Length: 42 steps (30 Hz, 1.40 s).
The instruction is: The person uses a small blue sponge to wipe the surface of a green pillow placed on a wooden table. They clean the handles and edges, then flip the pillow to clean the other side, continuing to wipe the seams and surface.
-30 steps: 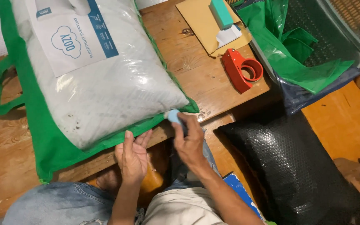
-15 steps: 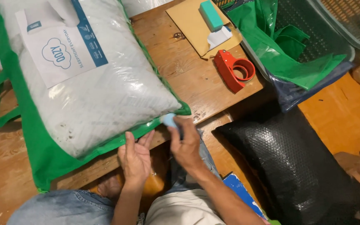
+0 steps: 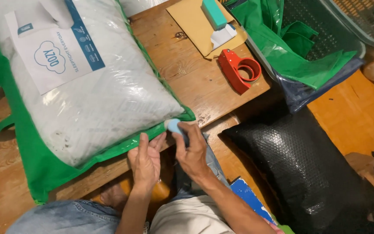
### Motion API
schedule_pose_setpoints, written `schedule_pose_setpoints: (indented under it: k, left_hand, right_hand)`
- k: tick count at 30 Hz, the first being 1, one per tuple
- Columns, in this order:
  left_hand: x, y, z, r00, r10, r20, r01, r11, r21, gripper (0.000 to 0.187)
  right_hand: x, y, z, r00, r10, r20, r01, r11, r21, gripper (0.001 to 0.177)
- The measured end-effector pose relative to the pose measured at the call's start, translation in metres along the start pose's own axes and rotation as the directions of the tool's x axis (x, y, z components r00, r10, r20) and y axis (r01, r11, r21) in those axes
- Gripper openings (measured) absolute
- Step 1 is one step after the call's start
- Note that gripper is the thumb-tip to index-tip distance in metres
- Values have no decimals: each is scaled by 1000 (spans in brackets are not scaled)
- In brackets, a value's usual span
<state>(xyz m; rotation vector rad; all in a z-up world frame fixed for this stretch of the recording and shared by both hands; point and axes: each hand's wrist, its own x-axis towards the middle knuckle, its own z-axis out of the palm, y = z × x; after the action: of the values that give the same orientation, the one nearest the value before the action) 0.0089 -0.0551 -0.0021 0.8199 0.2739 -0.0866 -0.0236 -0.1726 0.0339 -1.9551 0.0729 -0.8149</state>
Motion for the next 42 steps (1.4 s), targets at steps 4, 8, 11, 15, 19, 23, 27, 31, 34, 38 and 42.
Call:
schedule_pose_setpoints:
  k: [4, 8, 11, 15, 19, 23, 27, 31, 34, 38, 42]
  left_hand:
    - [10, -22, -21, 1000, 8, 8, -8, 1000, -6, 22]
    - [-8, 17, 21, 1000, 19, 22, -18, 1000, -25, 20]
    - [10, -17, -19, 1000, 8, 2, -8, 999, -40, 23]
    - [5, -23, 9, 997, -34, 68, 38, 997, -61, 28]
    - [13, -39, 10, 999, -34, 36, 34, 999, -21, 29]
    - [1, -18, 40, 995, -80, 62, 81, 997, -13, 34]
    - [5, -29, 26, 995, -76, 62, 75, 997, 7, 35]
    - [19, -55, -2, 998, -60, 28, 59, 998, 8, 33]
    - [26, -63, -18, 998, -56, 25, 56, 998, 25, 31]
    - [17, -48, -5, 995, -85, 47, 84, 996, 22, 32]
    - [9, -35, 15, 995, -87, 43, 86, 996, 8, 29]
  right_hand:
    - [6, -4, -5, 998, -1, 55, 0, 1000, 30, 23]
    - [5, 20, -11, 999, 0, -50, -5, 996, -87, 21]
    - [9, 28, -30, 990, 79, -116, -84, 996, -41, 25]
    - [6, 6, -28, 990, 50, -128, -52, 999, -9, 26]
    - [9, -2, -13, 1000, 19, 12, -19, 1000, 1, 23]
    - [3, 14, -13, 999, 35, -16, -36, 993, -109, 23]
    - [10, 10, -21, 996, 88, -25, -90, 991, -99, 23]
    - [8, -14, -21, 994, 89, 70, -85, 994, -63, 23]
    - [0, -6, -14, 993, 78, 88, -70, 994, -90, 23]
    - [9, 6, -28, 989, 149, -12, -149, 986, -79, 22]
    - [15, -7, -40, 986, 158, -55, -163, 981, -103, 25]
